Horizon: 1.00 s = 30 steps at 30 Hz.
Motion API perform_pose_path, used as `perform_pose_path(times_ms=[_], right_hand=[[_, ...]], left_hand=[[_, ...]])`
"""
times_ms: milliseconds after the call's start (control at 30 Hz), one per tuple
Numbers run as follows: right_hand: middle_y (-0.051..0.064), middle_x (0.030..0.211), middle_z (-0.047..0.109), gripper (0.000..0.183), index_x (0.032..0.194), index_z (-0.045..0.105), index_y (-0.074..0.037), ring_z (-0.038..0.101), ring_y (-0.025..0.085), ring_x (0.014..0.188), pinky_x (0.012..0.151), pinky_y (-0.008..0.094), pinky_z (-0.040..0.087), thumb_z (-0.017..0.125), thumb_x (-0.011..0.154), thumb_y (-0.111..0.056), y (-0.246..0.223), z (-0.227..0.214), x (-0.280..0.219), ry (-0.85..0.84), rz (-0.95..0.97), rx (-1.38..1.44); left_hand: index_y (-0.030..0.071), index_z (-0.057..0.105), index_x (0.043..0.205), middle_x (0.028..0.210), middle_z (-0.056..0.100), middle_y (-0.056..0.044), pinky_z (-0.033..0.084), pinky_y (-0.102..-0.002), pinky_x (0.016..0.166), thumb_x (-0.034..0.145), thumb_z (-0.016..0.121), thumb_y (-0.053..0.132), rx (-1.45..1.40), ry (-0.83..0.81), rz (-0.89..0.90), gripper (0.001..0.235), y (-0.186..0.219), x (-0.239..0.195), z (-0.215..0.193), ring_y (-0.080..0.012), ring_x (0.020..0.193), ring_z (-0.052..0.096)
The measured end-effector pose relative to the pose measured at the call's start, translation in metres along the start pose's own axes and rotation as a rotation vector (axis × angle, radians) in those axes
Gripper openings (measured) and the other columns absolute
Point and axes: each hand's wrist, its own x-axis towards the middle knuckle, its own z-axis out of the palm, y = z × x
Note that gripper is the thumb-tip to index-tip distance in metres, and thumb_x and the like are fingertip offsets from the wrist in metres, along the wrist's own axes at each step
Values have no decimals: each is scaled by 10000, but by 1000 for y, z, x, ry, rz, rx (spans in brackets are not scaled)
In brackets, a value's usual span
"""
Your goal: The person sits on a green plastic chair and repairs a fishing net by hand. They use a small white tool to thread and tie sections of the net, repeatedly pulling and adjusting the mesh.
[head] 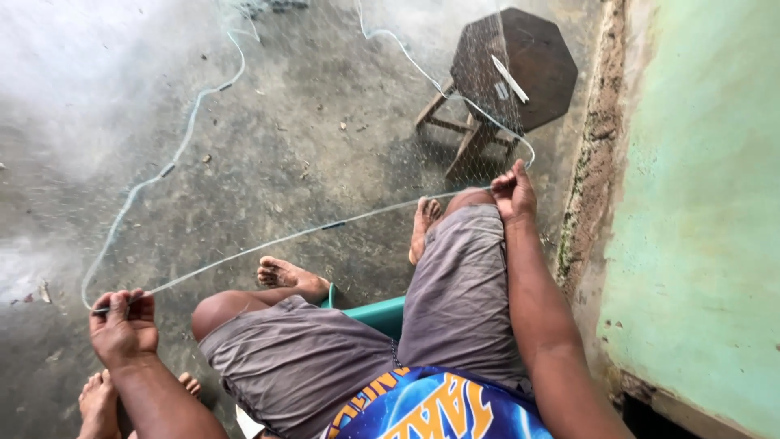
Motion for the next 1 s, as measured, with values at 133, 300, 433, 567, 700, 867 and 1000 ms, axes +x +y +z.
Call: perform_pose_path(times_ms=[133, 300, 433, 567, 700, 867, 1000], right_hand=[[-59, 671, 556, 316, 794, 580, -181, 559, 104, 629, 657, 296, 541, 837, 949, -281, 1, 5, -1, -18, 26, 67], [-62, 703, 581, 228, 871, 607, -186, 558, 88, 633, 649, 266, 520, 774, 1005, -266, -1, 33, -32, 11, -36, 92], [-62, 672, 561, 228, 814, 554, -208, 525, 92, 614, 604, 264, 442, 722, 942, -122, 1, 47, -52, -66, -62, 92], [-6, 750, 582, 166, 805, 603, -163, 598, 157, 648, 643, 312, 533, 710, 932, -166, 26, 63, -89, -200, -148, -12], [112, 728, 563, 185, 792, 576, -96, 690, 308, 601, 612, 444, 615, 673, 947, -66, 81, 102, -148, -442, -147, -158], [303, 872, 680, 145, 853, 586, 24, 763, 446, 772, 759, 522, 658, 683, 954, -15, 130, 142, -216, -670, 84, -126], [402, 880, 701, 358, 789, 597, 84, 765, 512, 788, 772, 602, 650, 590, 1044, -167, 153, 129, -228, -822, 365, -36]], left_hand=[[228, 685, 1103, 1038, 761, -10, 686, -399, 907, 1107, 696, 92, -23, -8, 26, 137, -2, 4, 8, -223, 954, 763], [196, 665, 1097, 939, 740, -14, 694, -353, 818, 1051, 730, 78, 38, 92, -13, 142, 3, 7, 28, -197, 863, 762], [184, 641, 1091, 903, 706, -14, 671, -308, 760, 1036, 732, 42, -34, 141, 43, 177, -2, 16, 57, -162, 794, 725], [168, 504, 1251, 988, 645, -49, 669, -279, 737, 1043, 736, 78, 158, 105, 138, 324, -46, 7, 114, -131, 780, 722], [79, 715, 1121, 999, 744, -129, 634, -404, 814, 1027, 732, 147, 268, -351, -60, 117, -75, -95, 215, -219, 808, 719], [108, 807, 1163, 1013, 808, -85, 532, -383, 988, 1060, 430, 588, 314, -778, -418, 619, -139, -191, 283, -202, 975, 754], [23, 645, 1385, 1346, 718, -224, 544, -500, 1050, 1033, 334, 704, -237, -859, -591, 828, -121, -229, 317, -341, 1193, 715]])
